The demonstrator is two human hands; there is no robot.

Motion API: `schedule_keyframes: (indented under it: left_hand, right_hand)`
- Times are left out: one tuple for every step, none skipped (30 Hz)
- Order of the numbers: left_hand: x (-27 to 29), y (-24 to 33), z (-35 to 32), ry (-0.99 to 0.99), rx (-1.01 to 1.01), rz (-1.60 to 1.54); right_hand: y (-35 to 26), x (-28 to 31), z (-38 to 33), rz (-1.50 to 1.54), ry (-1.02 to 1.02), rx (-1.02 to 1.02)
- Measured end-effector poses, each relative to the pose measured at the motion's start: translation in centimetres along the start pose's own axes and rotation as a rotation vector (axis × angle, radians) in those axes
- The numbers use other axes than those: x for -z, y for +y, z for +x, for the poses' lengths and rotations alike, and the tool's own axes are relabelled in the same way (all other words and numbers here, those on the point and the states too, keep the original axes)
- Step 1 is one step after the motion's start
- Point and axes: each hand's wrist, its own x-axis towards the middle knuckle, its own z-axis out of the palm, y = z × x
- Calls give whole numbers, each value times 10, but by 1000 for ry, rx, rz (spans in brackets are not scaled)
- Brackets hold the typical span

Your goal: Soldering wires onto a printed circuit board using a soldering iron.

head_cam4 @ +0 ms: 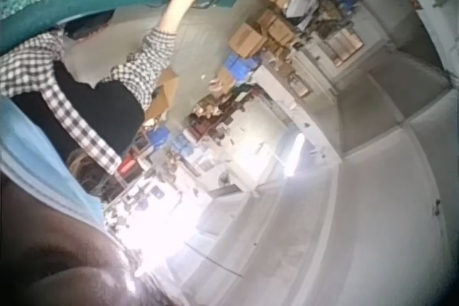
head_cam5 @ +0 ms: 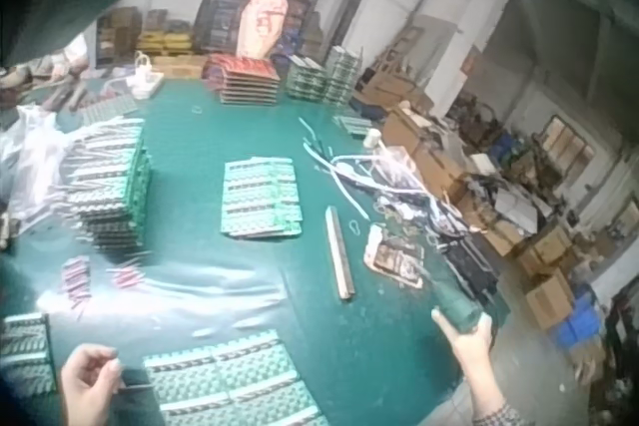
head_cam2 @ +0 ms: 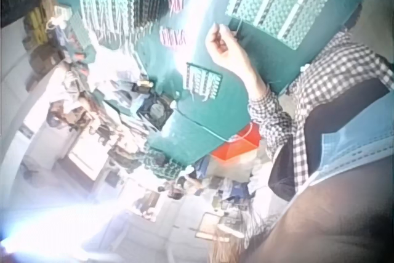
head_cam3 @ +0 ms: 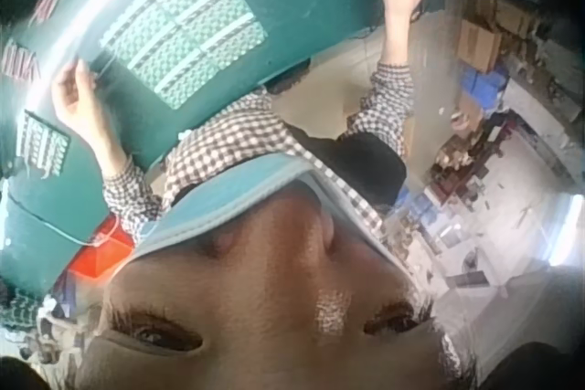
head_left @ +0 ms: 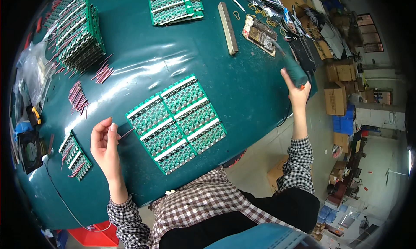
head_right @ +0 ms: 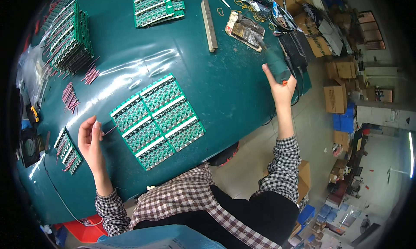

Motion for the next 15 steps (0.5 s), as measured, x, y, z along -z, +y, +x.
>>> schedule_keyframes:
  left_hand:
    - [1, 0, -1, 7, 2, -4]
    - [3, 0, -1, 9, -3, -13]
    - [4, -1, -2, 7, -6, -21]
    - [6, -2, -2, 11, -3, -20]
    - [6, -3, -2, 8, 2, -12]
    - [7, -6, -2, 1, 10, -3]
    - [8, -4, -2, 6, 9, -9]
    - [8, -2, -2, 6, 4, -12]
    - [8, -2, -3, 5, 0, -14]
    - [8, 0, -3, 15, -4, -10]
    - [6, 0, -2, 6, 4, -20]
    - [4, 1, 0, -2, 11, -31]
    - [1, 1, 0, 0, 6, -32]
    - [-3, 2, 0, -10, 5, -48]
    - [-7, 4, 1, -17, 2, -66]
  right_hand:
    - [0, -3, 0, -61, 10, 64]
    - [-1, -2, -1, -62, 5, 69]
    - [-3, 0, -5, -152, -3, 53]
    - [-7, 0, -8, -237, -10, 35]
    - [-9, 2, -13, -238, -15, 34]
    - [-9, 6, -18, -250, -28, -23]
    - [-13, 13, -20, -260, -36, -67]
    - [-13, 17, -24, -87, 6, 25]
    - [-17, 24, -31, 78, 37, -191]
    - [-33, 26, -34, 234, 63, -277]
    - [-48, 30, -36, 380, 96, -366]
    - [-48, 38, -37, 510, 69, -413]
    - [-50, 43, -41, 627, 50, -435]
    - [-51, 47, -43, 716, 28, -434]
    - [-53, 49, -44, 807, 5, -428]
